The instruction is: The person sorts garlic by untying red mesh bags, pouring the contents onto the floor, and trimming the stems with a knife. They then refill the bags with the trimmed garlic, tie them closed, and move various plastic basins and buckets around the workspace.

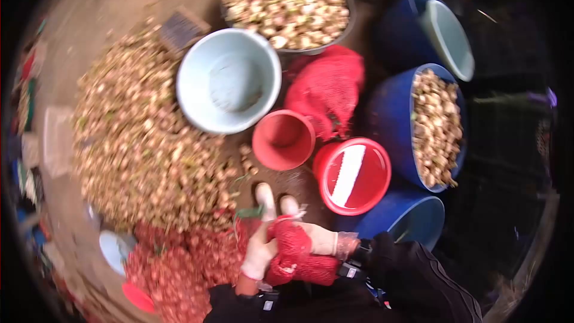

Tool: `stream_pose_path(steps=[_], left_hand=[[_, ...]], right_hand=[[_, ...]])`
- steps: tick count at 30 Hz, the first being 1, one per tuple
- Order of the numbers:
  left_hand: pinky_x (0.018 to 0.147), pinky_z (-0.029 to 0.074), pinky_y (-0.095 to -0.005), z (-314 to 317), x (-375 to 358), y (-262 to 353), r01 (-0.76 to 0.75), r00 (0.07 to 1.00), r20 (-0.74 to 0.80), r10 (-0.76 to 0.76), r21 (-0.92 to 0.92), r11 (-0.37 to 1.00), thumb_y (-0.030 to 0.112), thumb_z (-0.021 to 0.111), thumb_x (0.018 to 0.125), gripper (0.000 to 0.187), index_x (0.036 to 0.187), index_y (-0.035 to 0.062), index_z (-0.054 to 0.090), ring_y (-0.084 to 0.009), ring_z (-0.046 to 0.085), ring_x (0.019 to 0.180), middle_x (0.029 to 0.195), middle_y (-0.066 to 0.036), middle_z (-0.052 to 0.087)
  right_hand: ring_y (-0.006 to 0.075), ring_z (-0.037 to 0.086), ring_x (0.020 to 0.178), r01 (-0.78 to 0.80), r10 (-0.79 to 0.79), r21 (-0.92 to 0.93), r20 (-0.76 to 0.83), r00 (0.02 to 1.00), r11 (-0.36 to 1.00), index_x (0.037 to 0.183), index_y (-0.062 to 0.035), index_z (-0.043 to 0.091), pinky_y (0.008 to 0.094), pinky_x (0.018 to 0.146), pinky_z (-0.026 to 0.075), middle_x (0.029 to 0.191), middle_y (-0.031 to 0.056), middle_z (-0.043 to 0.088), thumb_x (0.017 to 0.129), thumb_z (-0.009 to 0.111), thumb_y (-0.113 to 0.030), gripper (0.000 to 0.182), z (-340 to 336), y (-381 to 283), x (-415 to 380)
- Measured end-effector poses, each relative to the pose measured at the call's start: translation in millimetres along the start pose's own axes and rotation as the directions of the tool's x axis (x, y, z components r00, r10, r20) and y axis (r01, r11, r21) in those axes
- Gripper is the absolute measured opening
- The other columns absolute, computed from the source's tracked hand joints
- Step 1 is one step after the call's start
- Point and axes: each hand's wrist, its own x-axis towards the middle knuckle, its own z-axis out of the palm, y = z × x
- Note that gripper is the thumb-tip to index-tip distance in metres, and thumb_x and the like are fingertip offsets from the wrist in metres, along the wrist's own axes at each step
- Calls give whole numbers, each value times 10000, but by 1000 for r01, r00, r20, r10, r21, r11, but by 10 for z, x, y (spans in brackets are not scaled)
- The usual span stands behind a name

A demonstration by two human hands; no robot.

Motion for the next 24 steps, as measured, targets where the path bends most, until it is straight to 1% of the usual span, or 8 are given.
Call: stream_pose_path(steps=[1,5,7,9,11,17,21,24], left_hand=[[945,422,-299,-78,82,47,-1,999,-47,-1,-48,999,201,700,834,461,1226,16,543,-167,562,1050,1108,-73,617],[835,476,-283,-351,921,248,-92,995,-16,102,316,944,67,674,790,398,1161,-9,552,-133,581,916,967,-56,613],[782,474,-253,-187,1432,525,-37,994,-73,79,462,886,68,670,783,429,1181,2,521,-107,546,860,935,-29,592],[687,490,-243,-332,2228,24,-178,976,-31,216,464,868,102,680,788,476,1213,-17,501,-101,559,772,897,-48,590],[766,511,-321,79,2712,263,68,986,-165,37,589,806,136,722,745,522,1190,-58,531,-198,623,809,928,-105,658],[413,427,-397,1163,3912,16,630,766,-238,-597,92,771,311,770,740,627,1189,52,418,-201,514,464,664,-88,548],[341,356,-230,1447,4546,-550,549,664,-423,-616,-284,786,200,709,806,272,888,82,478,-164,473,454,605,-56,467],[348,337,-235,1243,4697,-547,491,656,-432,-618,-378,785,137,606,828,151,884,110,468,-136,431,446,594,-31,434]], right_hand=[[131,559,1037,-103,118,306,-33,992,946,1230,-38,537,307,917,460,1145,52,598,801,726,-94,472,65,-124,16],[177,616,920,89,-134,-108,-543,829,990,1164,-53,584,332,838,495,1068,110,643,824,698,-196,386,-434,-262,-27],[173,603,1016,-65,-94,-200,-691,717,978,1206,-5,556,325,902,476,1105,98,640,761,703,-57,471,-806,-217,-171],[158,594,1025,59,-58,-25,-763,643,998,1208,1,551,314,911,468,1105,86,640,770,709,-80,473,-1067,-58,-339],[152,592,1028,60,25,77,-792,610,995,1204,0,555,309,914,464,1106,78,640,782,711,-96,460,-1099,-252,-476],[104,547,1105,-101,-23,-146,-669,743,984,1272,-29,514,289,971,431,1216,57,593,842,699,-149,483,-1452,-87,-818],[119,571,1070,95,214,360,-725,655,928,1255,-17,531,292,955,446,1172,50,621,788,757,-139,533,-1573,-116,-1069],[122,572,1071,112,225,376,-739,635,920,1269,-13,521,293,955,447,1182,47,615,788,757,-120,547,-1705,-113,-1198]])
